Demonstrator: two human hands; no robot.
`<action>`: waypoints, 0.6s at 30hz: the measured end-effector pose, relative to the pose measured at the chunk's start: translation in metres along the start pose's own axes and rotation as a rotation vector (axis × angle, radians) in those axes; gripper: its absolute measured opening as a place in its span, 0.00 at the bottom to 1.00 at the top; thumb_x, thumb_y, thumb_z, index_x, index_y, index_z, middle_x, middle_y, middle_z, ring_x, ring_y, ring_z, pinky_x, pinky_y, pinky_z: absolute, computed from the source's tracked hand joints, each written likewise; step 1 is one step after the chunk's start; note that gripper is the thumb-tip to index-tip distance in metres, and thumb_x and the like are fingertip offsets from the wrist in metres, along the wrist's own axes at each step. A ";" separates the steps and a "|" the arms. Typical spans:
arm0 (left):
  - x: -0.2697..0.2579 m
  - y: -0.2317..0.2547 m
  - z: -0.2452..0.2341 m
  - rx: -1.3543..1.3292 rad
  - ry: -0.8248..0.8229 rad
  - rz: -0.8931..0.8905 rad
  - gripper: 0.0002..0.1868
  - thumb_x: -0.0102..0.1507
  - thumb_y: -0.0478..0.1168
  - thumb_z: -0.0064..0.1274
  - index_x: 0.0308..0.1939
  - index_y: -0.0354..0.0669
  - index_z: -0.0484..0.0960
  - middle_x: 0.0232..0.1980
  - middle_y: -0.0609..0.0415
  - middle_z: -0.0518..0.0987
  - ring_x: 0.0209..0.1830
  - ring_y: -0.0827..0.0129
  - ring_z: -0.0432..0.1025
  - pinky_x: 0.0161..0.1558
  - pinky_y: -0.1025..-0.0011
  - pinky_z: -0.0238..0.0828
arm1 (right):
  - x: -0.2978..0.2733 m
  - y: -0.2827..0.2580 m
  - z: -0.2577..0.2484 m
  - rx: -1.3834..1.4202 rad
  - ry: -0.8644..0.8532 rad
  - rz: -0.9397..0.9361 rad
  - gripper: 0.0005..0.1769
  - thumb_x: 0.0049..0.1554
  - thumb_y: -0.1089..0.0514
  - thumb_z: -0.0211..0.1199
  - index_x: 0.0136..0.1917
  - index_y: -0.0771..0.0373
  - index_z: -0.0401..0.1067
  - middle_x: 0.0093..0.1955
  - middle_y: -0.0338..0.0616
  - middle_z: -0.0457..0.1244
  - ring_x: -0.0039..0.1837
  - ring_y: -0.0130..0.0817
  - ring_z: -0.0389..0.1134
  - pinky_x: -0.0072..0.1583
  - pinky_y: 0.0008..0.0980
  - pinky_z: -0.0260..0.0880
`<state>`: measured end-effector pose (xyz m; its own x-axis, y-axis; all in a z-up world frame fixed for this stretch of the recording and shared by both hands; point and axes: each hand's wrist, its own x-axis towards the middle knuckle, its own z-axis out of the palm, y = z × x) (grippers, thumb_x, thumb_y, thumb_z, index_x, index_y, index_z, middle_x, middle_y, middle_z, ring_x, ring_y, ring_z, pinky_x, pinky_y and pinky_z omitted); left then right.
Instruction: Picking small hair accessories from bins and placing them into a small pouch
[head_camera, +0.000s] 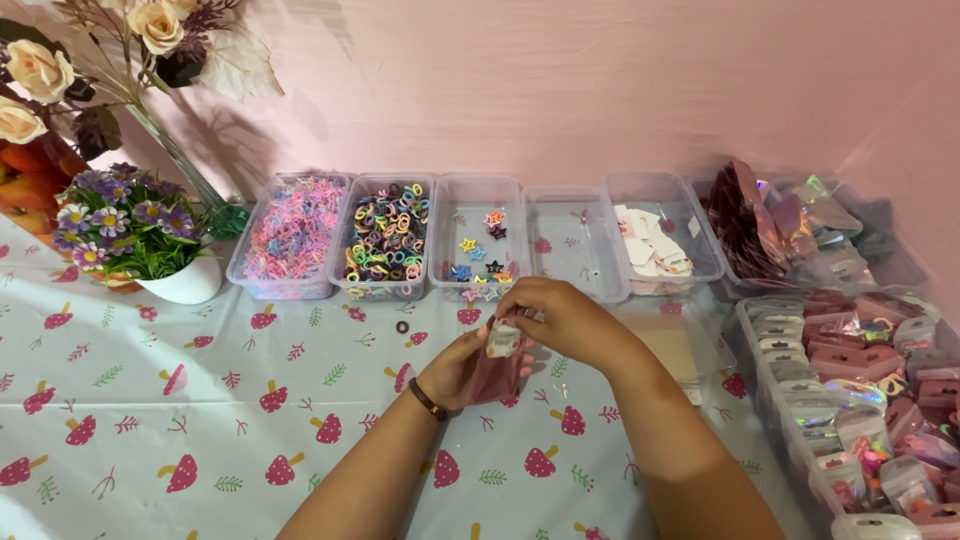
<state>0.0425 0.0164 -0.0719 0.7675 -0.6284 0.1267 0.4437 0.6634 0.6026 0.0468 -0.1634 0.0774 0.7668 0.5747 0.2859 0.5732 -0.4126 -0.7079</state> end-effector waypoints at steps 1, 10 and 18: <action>-0.001 0.002 0.001 0.001 0.001 0.001 0.28 0.68 0.54 0.46 0.57 0.31 0.76 0.52 0.37 0.81 0.51 0.54 0.76 0.59 0.57 0.70 | 0.000 0.000 0.002 0.001 0.000 -0.001 0.11 0.53 0.70 0.64 0.48 0.60 0.78 0.42 0.44 0.69 0.47 0.38 0.72 0.51 0.36 0.75; 0.000 0.000 0.001 -0.094 -0.022 0.017 0.26 0.68 0.53 0.42 0.57 0.33 0.73 0.50 0.37 0.78 0.48 0.54 0.76 0.53 0.58 0.73 | -0.003 -0.011 0.003 -0.101 -0.088 0.129 0.07 0.56 0.65 0.61 0.49 0.61 0.76 0.43 0.50 0.70 0.50 0.48 0.73 0.54 0.42 0.73; -0.006 0.019 0.027 -0.012 0.076 -0.022 0.29 0.67 0.59 0.40 0.47 0.33 0.77 0.41 0.37 0.79 0.39 0.54 0.79 0.46 0.63 0.80 | -0.004 -0.012 0.006 -0.039 -0.117 0.119 0.13 0.54 0.67 0.60 0.53 0.61 0.76 0.45 0.48 0.71 0.51 0.45 0.73 0.54 0.39 0.73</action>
<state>0.0336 0.0223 -0.0398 0.7901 -0.6107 0.0535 0.4659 0.6549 0.5951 0.0353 -0.1564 0.0811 0.7922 0.5978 0.1225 0.4930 -0.5086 -0.7059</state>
